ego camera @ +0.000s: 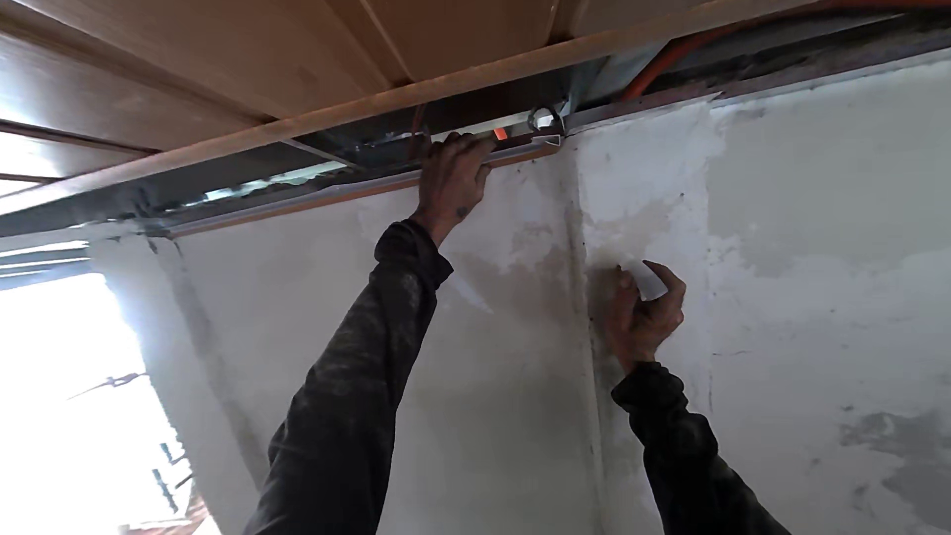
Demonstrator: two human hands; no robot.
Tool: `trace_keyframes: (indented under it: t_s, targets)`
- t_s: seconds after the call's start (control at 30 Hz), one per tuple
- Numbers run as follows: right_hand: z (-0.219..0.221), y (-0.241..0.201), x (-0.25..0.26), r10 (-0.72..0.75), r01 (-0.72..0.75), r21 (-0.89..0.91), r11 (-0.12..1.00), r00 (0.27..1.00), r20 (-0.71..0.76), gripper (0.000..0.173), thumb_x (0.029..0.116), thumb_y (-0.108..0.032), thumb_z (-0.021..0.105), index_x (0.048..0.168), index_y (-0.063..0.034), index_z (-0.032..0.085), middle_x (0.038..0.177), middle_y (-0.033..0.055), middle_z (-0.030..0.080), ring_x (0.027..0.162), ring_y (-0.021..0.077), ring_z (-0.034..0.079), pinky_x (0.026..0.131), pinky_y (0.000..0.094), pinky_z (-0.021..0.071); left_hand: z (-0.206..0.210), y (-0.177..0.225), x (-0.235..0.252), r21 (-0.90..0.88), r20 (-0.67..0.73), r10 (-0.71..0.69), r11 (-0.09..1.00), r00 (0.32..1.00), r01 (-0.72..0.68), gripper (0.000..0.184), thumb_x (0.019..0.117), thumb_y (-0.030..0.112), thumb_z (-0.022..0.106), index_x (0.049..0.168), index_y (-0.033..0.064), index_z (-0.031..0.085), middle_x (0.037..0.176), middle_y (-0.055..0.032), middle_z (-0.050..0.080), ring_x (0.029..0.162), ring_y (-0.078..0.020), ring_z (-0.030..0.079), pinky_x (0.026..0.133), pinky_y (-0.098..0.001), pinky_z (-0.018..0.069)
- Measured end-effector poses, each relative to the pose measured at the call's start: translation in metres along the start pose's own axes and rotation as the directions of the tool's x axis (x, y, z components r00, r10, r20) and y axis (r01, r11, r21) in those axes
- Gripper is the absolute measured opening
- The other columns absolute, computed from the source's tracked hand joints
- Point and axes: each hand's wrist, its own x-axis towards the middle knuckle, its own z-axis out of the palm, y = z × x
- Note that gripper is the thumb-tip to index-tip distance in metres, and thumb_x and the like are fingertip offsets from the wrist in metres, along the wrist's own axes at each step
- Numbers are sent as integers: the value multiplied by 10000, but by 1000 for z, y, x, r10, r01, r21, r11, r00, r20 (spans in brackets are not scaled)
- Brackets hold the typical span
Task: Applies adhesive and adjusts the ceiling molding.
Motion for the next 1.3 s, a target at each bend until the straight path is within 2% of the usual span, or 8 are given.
trace_keyframes:
  t_s: [0.07,0.17,0.33,0.47,0.57,0.9,1.1,1.3]
  targets:
    - [-1,1,0,5,-5,-11,1000,1000,5,385,1019,-231,608,1201,107,579,973,205,716,845,147,714,760,283,585,5,2,-15,69,-165,47,997,985,-36,346,1007,163,586,1340,129,675,1338,-159,650,1246,-372,597,1068,-557,424]
    - [0,0,-1,25,-25,13,1000,1000,18,399,1027,-236,608,1220,110,569,1007,217,714,882,155,721,792,300,591,16,-4,-44,172,-341,139,982,930,-83,287,1012,212,568,1246,148,720,1386,-185,619,1311,-407,543,1094,-547,403]
    - [-5,-2,-2,57,-57,-5,998,997,51,423,1017,-221,615,1248,129,562,1043,251,707,894,203,722,807,334,592,35,-11,-87,158,-203,194,974,960,-163,399,1031,311,524,1360,125,651,1528,-200,507,1451,-389,426,1205,-542,296]
    - [-4,0,-2,33,-32,-14,999,998,62,414,1025,-204,600,1247,143,558,1050,276,698,904,224,721,817,334,589,34,-2,-87,147,-121,111,985,986,-93,562,1030,396,509,1493,79,530,1625,-218,367,1529,-376,311,1256,-563,200]
    - [-4,-3,0,36,-36,-1,999,998,58,416,1024,-198,612,1233,157,555,1050,280,694,902,195,719,820,299,585,37,-1,-87,155,-122,112,983,986,-93,568,1022,420,514,1490,99,538,1632,-215,354,1539,-373,288,1261,-567,164]
    - [-4,-11,2,46,-45,-13,999,997,55,402,1029,-191,591,1223,159,552,1034,269,699,894,173,717,803,281,579,33,-1,-84,138,-110,107,986,988,-91,497,994,384,556,1415,125,609,1622,-189,387,1528,-378,308,1247,-566,186]
    - [-3,-9,2,37,-36,-16,999,998,42,402,1026,-187,602,1218,163,560,1037,267,704,915,174,722,819,274,578,22,0,-73,159,-306,122,984,944,-76,333,1002,280,566,1268,141,708,1454,-162,585,1399,-364,490,1192,-564,278]
    - [-3,-15,2,42,-39,-54,998,998,47,401,1028,-156,600,1244,177,545,1071,297,690,935,211,720,844,297,579,17,-8,-48,181,-370,-27,978,928,101,318,999,199,593,1287,161,720,1361,-82,671,1296,-339,583,1101,-539,394]
